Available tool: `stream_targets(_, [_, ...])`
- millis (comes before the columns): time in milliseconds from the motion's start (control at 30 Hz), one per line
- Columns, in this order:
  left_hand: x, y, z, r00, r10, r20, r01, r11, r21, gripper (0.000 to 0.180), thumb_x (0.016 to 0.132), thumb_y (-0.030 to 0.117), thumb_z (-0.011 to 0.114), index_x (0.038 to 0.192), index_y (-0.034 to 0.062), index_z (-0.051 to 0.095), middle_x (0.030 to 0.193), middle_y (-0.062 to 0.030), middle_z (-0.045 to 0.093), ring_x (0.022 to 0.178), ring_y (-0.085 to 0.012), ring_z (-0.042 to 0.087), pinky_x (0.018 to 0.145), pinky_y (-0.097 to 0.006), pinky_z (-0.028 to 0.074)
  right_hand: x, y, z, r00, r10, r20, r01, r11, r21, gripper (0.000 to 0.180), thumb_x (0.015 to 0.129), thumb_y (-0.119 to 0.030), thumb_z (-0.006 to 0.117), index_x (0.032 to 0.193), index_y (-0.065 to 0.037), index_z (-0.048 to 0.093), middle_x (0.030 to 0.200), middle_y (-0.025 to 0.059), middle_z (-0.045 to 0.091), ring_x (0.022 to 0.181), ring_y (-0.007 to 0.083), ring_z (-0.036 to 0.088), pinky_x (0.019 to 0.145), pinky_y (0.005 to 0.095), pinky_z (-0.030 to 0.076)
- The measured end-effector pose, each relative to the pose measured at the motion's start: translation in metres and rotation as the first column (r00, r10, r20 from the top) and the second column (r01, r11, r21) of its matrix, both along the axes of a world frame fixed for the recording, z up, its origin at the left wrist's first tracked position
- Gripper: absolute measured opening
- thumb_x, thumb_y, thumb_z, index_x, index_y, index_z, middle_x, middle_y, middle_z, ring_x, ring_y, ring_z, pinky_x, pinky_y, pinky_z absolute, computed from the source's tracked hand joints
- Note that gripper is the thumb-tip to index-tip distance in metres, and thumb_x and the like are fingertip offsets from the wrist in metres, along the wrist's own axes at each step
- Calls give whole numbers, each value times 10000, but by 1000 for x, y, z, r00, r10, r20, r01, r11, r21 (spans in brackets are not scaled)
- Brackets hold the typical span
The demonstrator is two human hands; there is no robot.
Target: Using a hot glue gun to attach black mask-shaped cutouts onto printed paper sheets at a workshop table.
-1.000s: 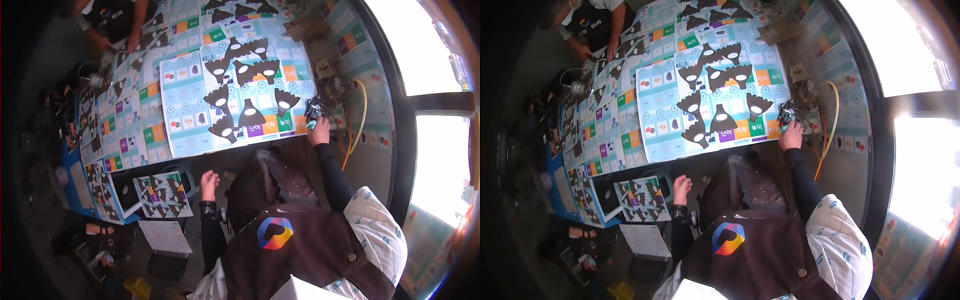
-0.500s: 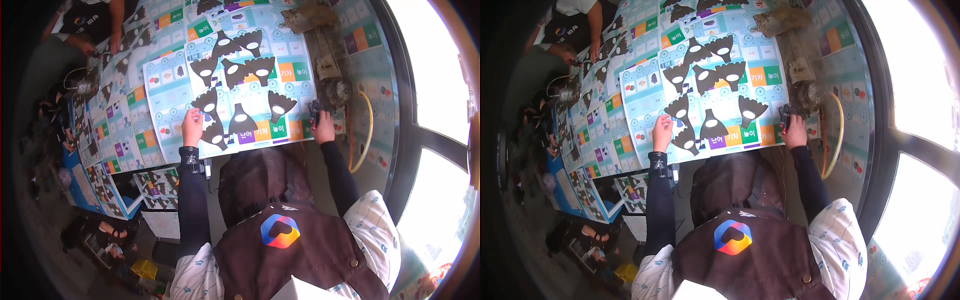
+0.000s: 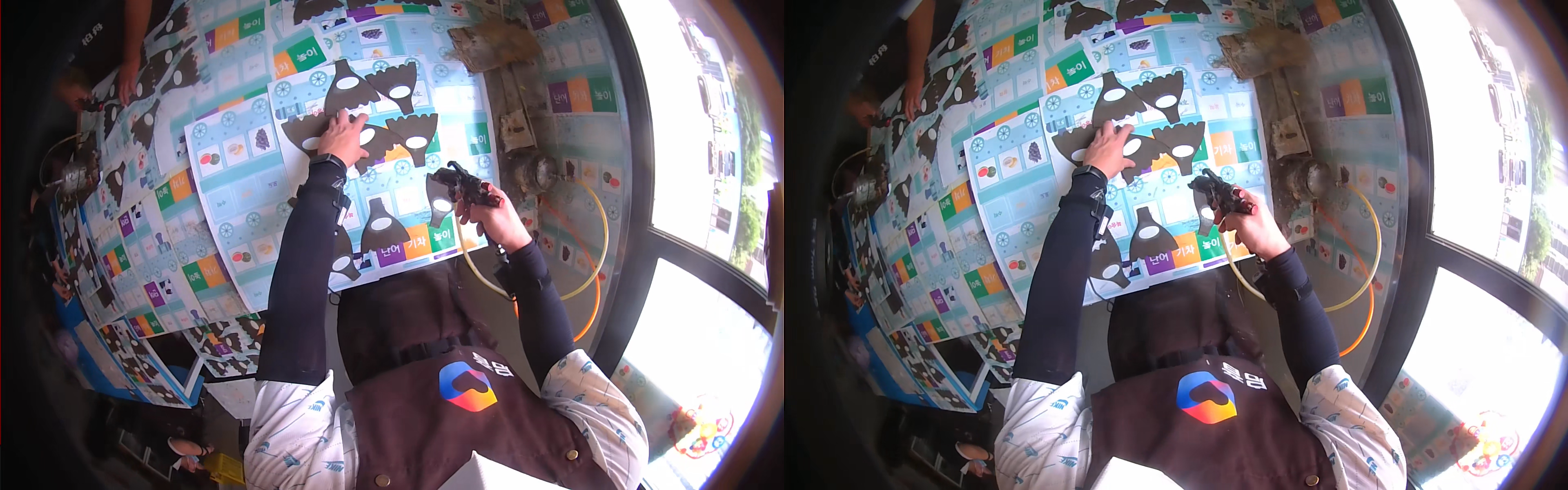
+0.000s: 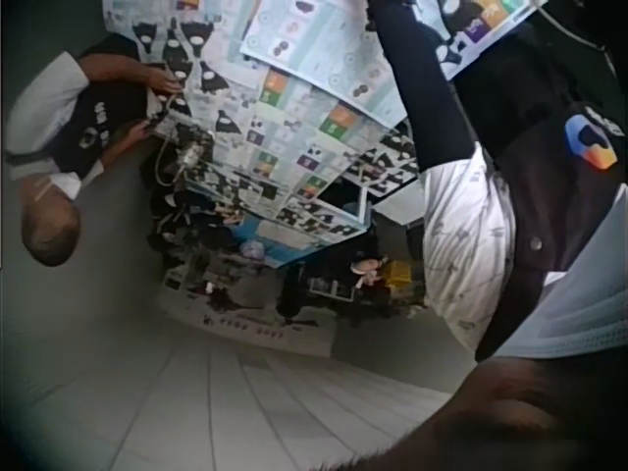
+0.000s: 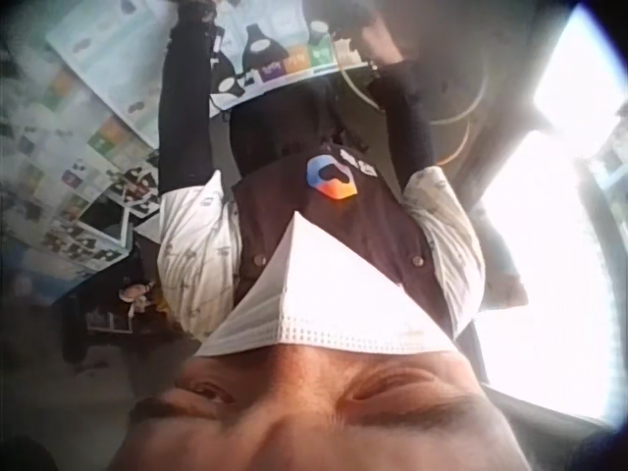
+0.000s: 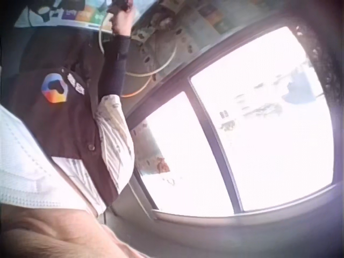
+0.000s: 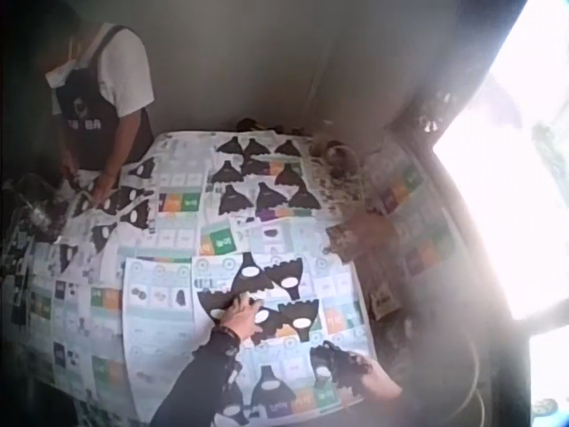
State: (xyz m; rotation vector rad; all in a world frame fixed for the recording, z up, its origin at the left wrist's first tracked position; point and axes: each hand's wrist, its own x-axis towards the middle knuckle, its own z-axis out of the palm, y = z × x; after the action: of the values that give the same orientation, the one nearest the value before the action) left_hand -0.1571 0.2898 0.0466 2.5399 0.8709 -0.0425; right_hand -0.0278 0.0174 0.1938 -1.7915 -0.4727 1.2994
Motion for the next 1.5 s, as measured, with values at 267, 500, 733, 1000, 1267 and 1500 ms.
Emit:
stream_targets(267, [-26,-28,-5,984,-157,90,166,980,-112,748,616,111,835,1271,203,484,1101,-111,467,1083,-312,510,932,-395,445,-14,36,-42,1000,-5,-30,2,994,-112,275,726,-98,615,988,-13,608,781,47,627,628,112,563,489,253,454])
stream_targets(500, [-43,-14,-7,998,-59,6,59,990,-127,833,645,186,824,1372,308,435,1041,-82,480,1042,-281,510,901,-405,430,-21,94,-71,983,107,151,-79,980,-185,376,741,-175,619,1066,10,585,717,113,620,636,204,612,572,328,491])
stream_targets(733, [-45,-17,-10,999,-39,27,43,987,-153,837,633,176,827,1363,325,446,1035,-73,489,1034,-278,518,900,-401,434,-25,121,-75,953,216,214,-161,955,-250,287,819,-224,567,1016,-19,604,753,182,649,692,317,646,650,383,499])
stream_targets(1000, [-43,-11,-13,998,-29,53,38,986,-165,843,627,169,832,1360,327,449,1036,-72,491,1034,-280,520,909,-397,431,-21,129,-91,934,289,209,-228,935,-273,221,802,-195,555,873,4,616,679,150,619,584,244,621,567,360,482])
stream_targets(1267, [-45,-13,-13,997,-46,63,56,985,-161,860,620,171,835,1365,330,438,1042,-75,489,1045,-286,519,917,-407,428,-13,108,-98,935,305,181,-243,922,-303,248,816,-210,530,870,22,597,628,151,595,559,245,609,535,357,473])
stream_targets(1500, [-47,-15,-16,996,-49,76,60,988,-144,857,617,165,836,1361,323,442,1034,-82,484,1031,-293,517,910,-408,431,-16,117,-85,967,192,169,-152,963,-222,243,800,-189,548,919,17,596,683,197,615,621,332,616,588,400,477])
